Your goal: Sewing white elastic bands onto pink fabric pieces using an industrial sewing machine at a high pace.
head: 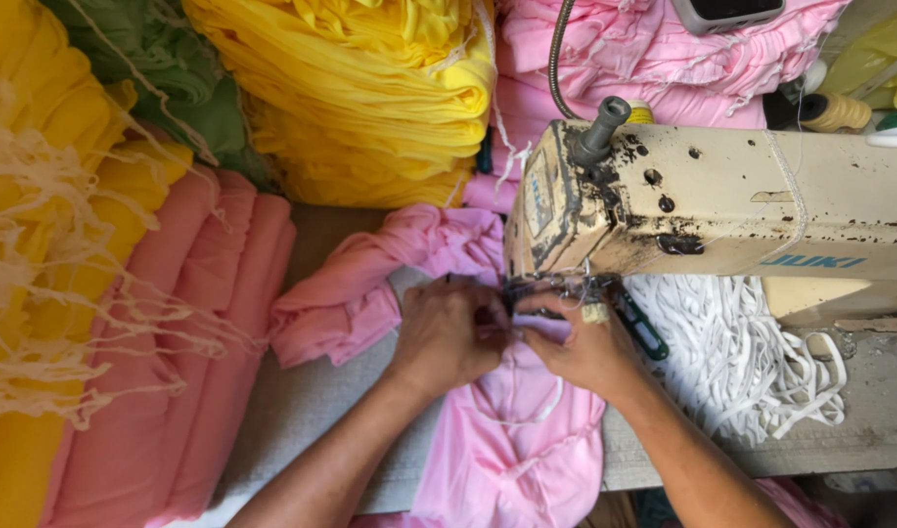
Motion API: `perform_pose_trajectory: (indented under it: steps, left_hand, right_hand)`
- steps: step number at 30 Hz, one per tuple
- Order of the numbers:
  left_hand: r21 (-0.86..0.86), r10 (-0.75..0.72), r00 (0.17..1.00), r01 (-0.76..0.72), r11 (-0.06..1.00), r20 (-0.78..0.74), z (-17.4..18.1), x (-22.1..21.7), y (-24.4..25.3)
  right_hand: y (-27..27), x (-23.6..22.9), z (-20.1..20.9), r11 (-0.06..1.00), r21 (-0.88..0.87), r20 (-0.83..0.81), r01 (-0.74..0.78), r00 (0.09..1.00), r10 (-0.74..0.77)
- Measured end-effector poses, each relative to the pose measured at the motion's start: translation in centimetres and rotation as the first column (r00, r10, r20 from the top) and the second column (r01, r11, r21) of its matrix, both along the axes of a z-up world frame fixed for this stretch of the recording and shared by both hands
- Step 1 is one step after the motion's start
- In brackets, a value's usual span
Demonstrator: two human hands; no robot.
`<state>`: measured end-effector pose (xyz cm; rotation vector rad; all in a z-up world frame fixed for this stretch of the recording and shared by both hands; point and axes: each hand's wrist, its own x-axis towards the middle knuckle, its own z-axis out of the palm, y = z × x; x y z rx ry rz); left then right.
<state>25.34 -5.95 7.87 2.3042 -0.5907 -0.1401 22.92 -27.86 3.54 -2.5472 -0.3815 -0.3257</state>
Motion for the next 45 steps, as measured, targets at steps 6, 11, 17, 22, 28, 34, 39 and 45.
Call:
perform_pose_trajectory:
  steps: [6, 11, 17, 22, 28, 34, 39, 45]
  left_hand:
    - [-0.147, -0.088, 0.994, 0.096, 0.984, 0.061, -0.4, 0.1, 0.0]
    - [-0.227, -0.340, 0.898, 0.406, 0.885, 0.279, 0.5, 0.9, 2.0]
    - [-0.027, -0.329, 0.831, 0.380, 0.924, 0.448, -5.4, 3.1, 1.6]
    - [0.123, -0.249, 0.825, 0.217, 0.968, 0.507, -6.3, 2.5, 0.4]
    - [0.122, -0.150, 0.853, 0.102, 0.987, 0.500, -7.5, 1.8, -0.5]
    - [0.095, -0.124, 0.818, 0.085, 0.992, 0.562, -7.0, 2.1, -0.8]
    - [-0.011, -0.059, 0.867, 0.074, 0.997, 0.494, -4.7, -0.3, -0.7]
    - [0.024, 0.028, 0.855, -0.047, 0.999, 0.518, -3.5, -4.3, -3.5]
  right_hand:
    - [-0.7, -1.1, 2.1, 0.944, 0.052, 0.003, -0.325, 0.946, 0.325]
    - [-1.4, -1.3, 2.3, 0.894, -0.067, 0.089, -0.443, 0.890, 0.447]
    - [-2.0, -0.6, -0.2, 0.923, -0.134, 0.133, -0.360, 0.917, 0.377]
    - [-1.0, -0.6, 0.7, 0.949, -0.151, 0.151, -0.277, 0.942, 0.299]
    - [-0.7, -0.7, 1.7, 0.968, -0.100, 0.110, -0.229, 0.965, 0.239]
    - [0.1, 0.3, 2.5, 0.975, -0.096, 0.116, -0.199, 0.971, 0.210]
    - [-2.6, -2.1, 2.2, 0.992, -0.098, 0.245, -0.079, 0.964, 0.102]
    - [-12.9, -9.8, 6.1, 0.912, -0.052, 0.375, 0.407, 0.854, -0.360]
